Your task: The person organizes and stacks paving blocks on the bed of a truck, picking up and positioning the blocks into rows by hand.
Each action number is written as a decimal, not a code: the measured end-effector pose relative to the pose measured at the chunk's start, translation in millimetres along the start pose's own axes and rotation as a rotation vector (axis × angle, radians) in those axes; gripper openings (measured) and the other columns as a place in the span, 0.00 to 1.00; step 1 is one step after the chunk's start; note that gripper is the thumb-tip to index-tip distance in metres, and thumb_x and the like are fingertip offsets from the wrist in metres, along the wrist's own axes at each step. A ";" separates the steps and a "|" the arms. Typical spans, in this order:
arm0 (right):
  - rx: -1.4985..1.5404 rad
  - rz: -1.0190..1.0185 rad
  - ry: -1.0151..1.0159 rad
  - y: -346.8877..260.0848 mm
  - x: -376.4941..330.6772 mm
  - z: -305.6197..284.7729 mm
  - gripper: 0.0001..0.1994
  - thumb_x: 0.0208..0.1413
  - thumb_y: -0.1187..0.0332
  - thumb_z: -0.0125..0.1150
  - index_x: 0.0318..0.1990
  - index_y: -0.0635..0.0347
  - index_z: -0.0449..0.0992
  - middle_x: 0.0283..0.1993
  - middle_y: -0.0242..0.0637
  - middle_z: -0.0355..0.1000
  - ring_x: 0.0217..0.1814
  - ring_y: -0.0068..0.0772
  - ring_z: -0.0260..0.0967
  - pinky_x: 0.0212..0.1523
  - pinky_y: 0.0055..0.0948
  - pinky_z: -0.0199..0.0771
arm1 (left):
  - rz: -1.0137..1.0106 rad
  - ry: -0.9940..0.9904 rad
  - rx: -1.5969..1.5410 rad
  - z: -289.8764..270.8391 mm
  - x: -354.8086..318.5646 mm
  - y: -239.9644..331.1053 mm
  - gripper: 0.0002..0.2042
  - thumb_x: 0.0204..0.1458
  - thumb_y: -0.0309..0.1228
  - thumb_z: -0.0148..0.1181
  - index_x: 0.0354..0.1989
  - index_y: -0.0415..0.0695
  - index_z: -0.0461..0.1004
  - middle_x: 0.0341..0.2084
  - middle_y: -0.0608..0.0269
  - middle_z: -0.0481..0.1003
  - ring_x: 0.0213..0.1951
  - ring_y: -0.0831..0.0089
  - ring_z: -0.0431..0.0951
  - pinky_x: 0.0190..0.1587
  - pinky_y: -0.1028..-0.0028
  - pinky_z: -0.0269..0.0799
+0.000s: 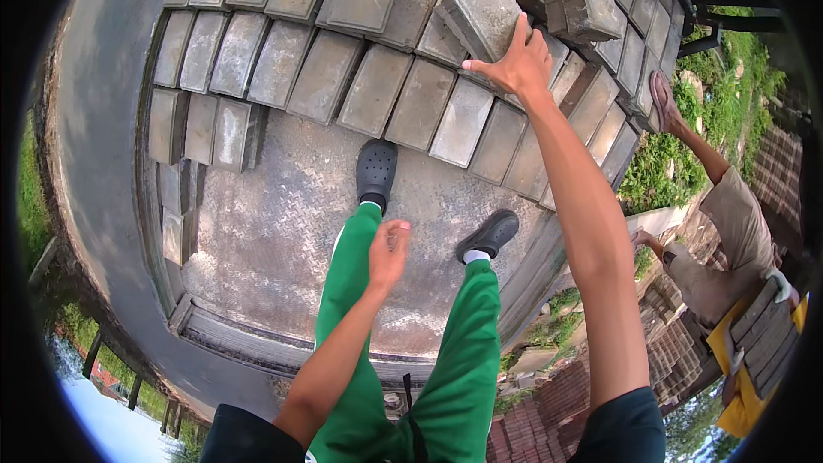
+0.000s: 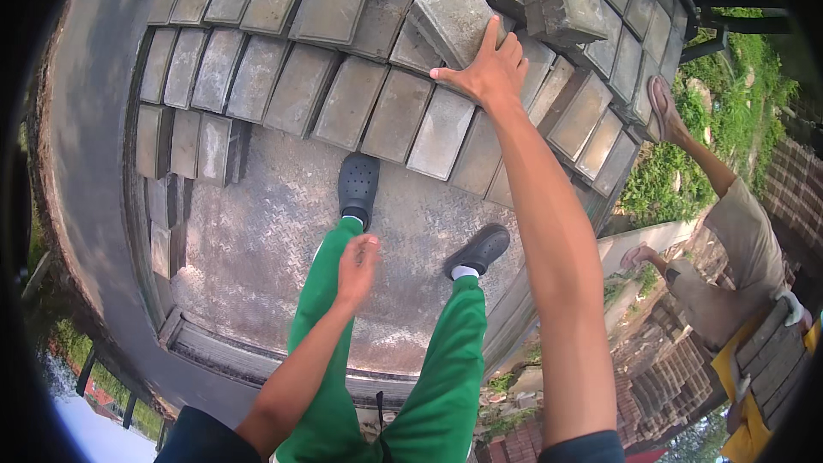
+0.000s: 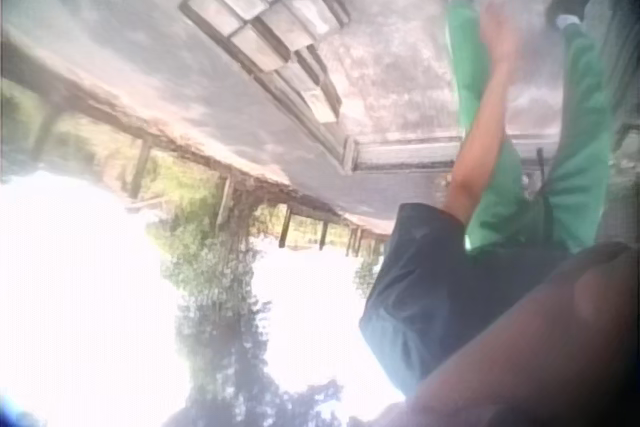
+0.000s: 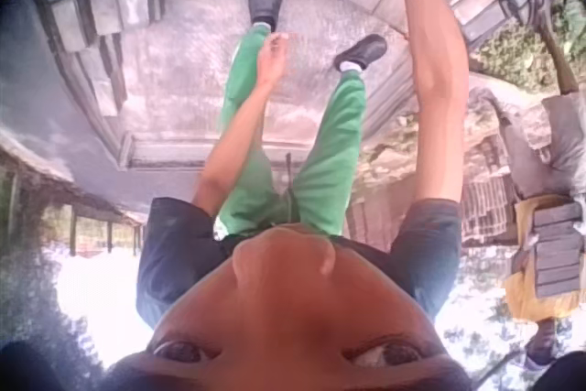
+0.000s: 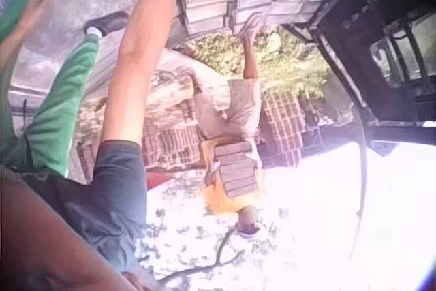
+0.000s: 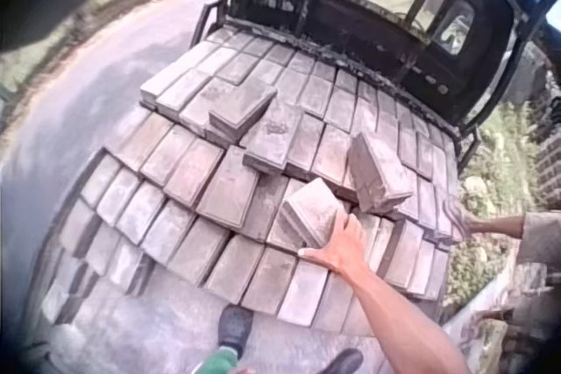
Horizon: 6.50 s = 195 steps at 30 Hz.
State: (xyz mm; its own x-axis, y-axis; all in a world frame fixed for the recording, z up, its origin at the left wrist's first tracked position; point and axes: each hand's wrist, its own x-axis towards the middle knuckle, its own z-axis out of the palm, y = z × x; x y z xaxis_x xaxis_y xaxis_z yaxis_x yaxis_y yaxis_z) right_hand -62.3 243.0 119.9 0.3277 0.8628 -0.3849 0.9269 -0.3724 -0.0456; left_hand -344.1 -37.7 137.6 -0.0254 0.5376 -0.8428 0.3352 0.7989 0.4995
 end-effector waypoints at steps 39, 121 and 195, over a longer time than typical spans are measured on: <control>0.399 0.792 -0.578 -303.6 -374.8 247.5 0.59 0.28 0.43 0.74 0.69 0.59 0.51 0.66 0.60 0.56 0.69 0.57 0.54 0.68 0.51 0.53 | 0.038 -0.844 0.960 -295.9 -137.9 -150.6 0.24 0.57 0.48 0.52 0.48 0.37 0.71 0.43 0.45 0.77 0.46 0.51 0.78 0.48 0.50 0.72; 0.642 0.474 -0.467 -442.5 -259.5 360.3 0.46 0.51 0.52 0.64 0.70 0.67 0.46 0.73 0.56 0.46 0.75 0.52 0.45 0.71 0.41 0.51 | -0.389 0.130 -0.567 -409.9 298.4 -119.7 0.50 0.53 0.63 0.53 0.66 0.26 0.49 0.64 0.42 0.60 0.65 0.52 0.63 0.68 0.56 0.56; 0.671 -0.168 -0.502 -309.1 -173.2 257.6 0.27 0.63 0.49 0.51 0.27 0.66 0.81 0.22 0.43 0.78 0.24 0.33 0.78 0.30 0.31 0.78 | 0.387 0.434 -0.713 -203.4 220.8 -90.7 0.27 0.66 0.52 0.39 0.30 0.40 0.70 0.24 0.63 0.71 0.28 0.75 0.72 0.34 0.72 0.70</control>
State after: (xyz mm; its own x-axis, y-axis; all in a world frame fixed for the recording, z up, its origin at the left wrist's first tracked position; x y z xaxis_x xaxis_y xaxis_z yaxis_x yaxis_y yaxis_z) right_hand -452.7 120.6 -36.8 -0.0706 0.7300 -0.6798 0.5996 -0.5136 -0.6138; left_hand -571.6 63.4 -53.0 -0.4322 0.7409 -0.5141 -0.2626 0.4420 0.8577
